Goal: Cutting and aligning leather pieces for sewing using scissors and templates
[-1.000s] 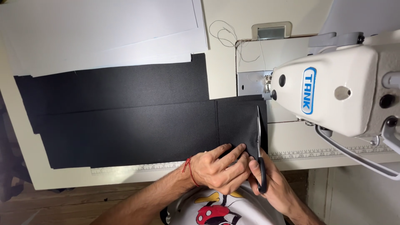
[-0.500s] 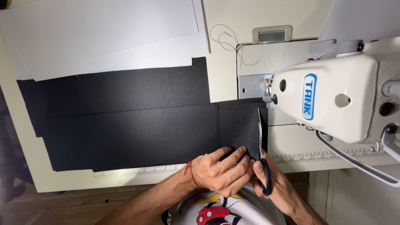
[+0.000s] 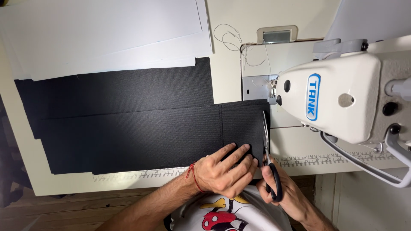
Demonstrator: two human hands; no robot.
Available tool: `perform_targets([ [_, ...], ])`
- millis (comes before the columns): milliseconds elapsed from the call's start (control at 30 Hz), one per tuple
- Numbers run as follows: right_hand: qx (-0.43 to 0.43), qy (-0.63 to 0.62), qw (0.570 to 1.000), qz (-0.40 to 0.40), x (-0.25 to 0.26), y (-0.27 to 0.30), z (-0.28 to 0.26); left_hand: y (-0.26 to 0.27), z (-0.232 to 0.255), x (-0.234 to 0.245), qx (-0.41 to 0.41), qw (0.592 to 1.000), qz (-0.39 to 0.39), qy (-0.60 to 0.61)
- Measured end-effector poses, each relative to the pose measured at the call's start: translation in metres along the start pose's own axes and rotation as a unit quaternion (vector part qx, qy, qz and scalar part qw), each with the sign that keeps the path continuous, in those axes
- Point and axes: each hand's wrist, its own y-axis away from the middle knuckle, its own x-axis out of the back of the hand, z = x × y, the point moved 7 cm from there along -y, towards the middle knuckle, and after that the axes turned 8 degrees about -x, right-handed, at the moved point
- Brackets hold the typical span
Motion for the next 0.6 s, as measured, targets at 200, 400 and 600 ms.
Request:
perform_targets([
  [200, 0.034, 0.014, 0.999, -0.021, 0.000, 0.001, 0.002, -0.007, -0.009, 0.008, 0.032, 0.999, 0.024, 0.024],
  [400, 0.007, -0.011, 0.994, -0.109, -0.007, 0.017, 0.005, -0.003, -0.012, 0.005, 0.051, 0.998, 0.018, 0.045],
  [600, 0.008, -0.010, 0.992, -0.127, -0.006, 0.023, 0.014, -0.011, -0.014, 0.008, 0.043, 0.998, 0.031, 0.019],
])
